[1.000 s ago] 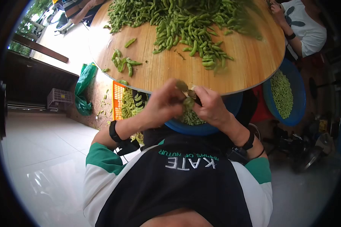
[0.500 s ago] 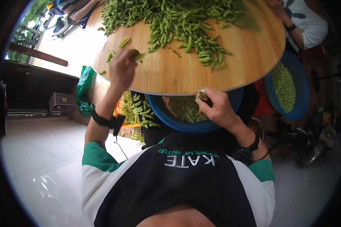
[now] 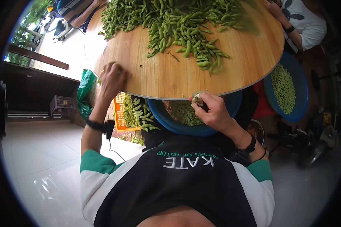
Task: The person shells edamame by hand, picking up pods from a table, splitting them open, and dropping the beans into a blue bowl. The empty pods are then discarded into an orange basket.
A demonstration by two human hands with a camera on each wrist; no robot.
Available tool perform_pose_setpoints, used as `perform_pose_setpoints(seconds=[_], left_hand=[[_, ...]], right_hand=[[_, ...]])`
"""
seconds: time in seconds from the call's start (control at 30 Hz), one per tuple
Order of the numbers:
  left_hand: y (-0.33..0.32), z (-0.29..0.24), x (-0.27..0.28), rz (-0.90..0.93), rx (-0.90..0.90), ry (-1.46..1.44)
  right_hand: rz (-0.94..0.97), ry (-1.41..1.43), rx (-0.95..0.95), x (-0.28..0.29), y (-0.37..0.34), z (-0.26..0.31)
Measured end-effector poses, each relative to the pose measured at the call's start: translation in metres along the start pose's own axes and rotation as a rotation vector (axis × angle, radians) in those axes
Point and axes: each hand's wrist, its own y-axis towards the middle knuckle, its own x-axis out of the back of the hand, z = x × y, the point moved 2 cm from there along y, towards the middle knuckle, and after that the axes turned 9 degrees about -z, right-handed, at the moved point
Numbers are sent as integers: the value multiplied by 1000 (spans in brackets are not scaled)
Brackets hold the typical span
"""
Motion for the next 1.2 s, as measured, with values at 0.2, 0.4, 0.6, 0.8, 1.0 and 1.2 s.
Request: perform_pose_setpoints(seconds=[0.2,0.4,0.6,0.8,1.0,1.2], left_hand=[[-61,42,51,459,247,497],[36,-53,15,28,41,-487],[87,-101,-71,-25,-96,-265],[75,-83,-64,203,172,-401],[46,-83,-54,-20,-49,-360],[27,-135,-3,215,268,-1078]], right_hand=[[-7,178,-267,15,-5,-1],[72,374,-405,-6,6,5],[59,415,-369,3,-2,-4],[-22,558,-413,8,-2,-5],[17,700,-378,-12,16,-2],[5,790,-472,-18,29,-1]])
